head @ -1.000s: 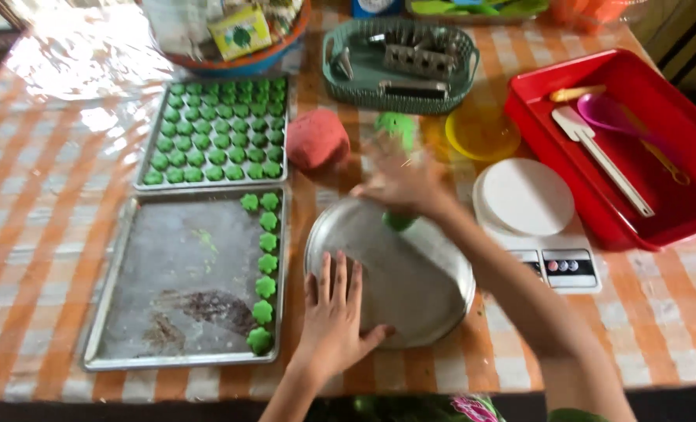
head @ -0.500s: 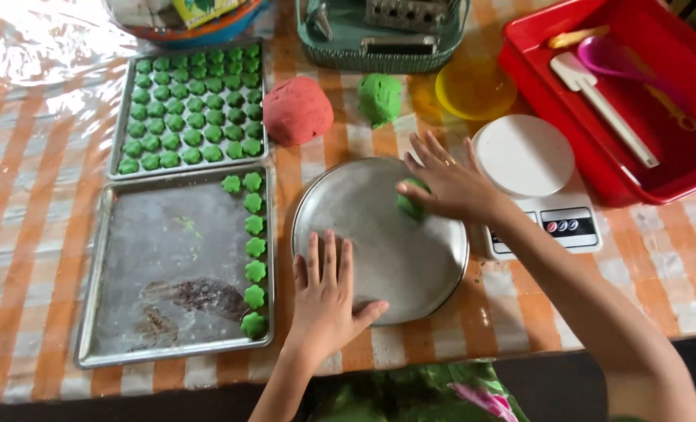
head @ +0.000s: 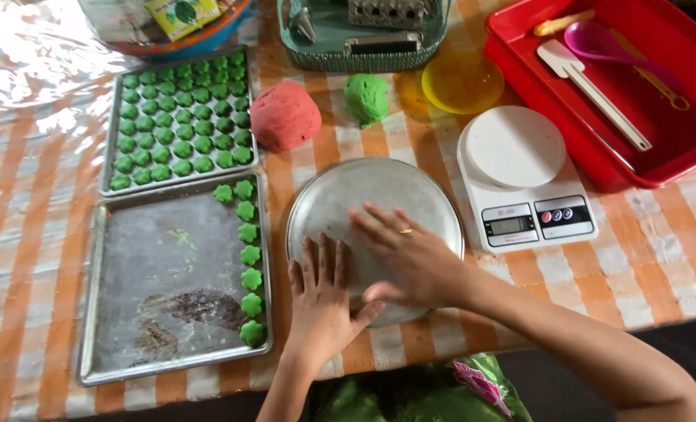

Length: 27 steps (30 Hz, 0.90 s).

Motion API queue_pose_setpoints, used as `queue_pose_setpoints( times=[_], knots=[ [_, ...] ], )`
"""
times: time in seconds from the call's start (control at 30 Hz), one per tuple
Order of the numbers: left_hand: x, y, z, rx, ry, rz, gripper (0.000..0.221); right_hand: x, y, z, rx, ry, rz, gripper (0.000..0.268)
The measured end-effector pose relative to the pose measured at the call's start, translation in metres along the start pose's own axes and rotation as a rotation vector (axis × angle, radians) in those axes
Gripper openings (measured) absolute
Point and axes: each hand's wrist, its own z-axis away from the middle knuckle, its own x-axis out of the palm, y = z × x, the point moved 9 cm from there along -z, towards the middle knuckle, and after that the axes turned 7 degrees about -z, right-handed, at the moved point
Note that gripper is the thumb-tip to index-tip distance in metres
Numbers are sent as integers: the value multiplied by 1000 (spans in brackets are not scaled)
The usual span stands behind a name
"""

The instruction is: The person is taking small pieces of green dough, rolling them into balls, and then flattening them using a small metal rolling pin on a metal plate.

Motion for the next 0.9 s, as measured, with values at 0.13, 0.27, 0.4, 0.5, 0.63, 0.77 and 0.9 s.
queue_pose_setpoints(
  times=[0.13, 0.27, 0.4, 0.5, 0.63, 0.77, 0.9],
  knots=[
    [-18, 6, 1, 37, 110, -92, 112, -7, 64, -1, 300, -363, -78, 79],
    [-2, 3, -2, 32, 20, -94, 114, -34, 112, -59, 404, -215, -21, 76],
    [0, 2, -5, 9, 13, -122, 113, -7, 86, -94, 360, -267, -262, 99],
    [7, 2, -2, 31, 54, -133, 111, -1, 12, -86, 142, -231, 11, 102],
    [14, -6, -4, -61, -152, 58, 121, 8, -26, -33, -54, 113, 254, 103],
    [-6, 3, -5, 16, 56, -91, 113, 25, 56, -26, 119, 77, 362, 80],
    [-3, 2, -5, 24, 28, -90, 108, -23, 111, -65, 580, -406, -106, 69]
  ],
)
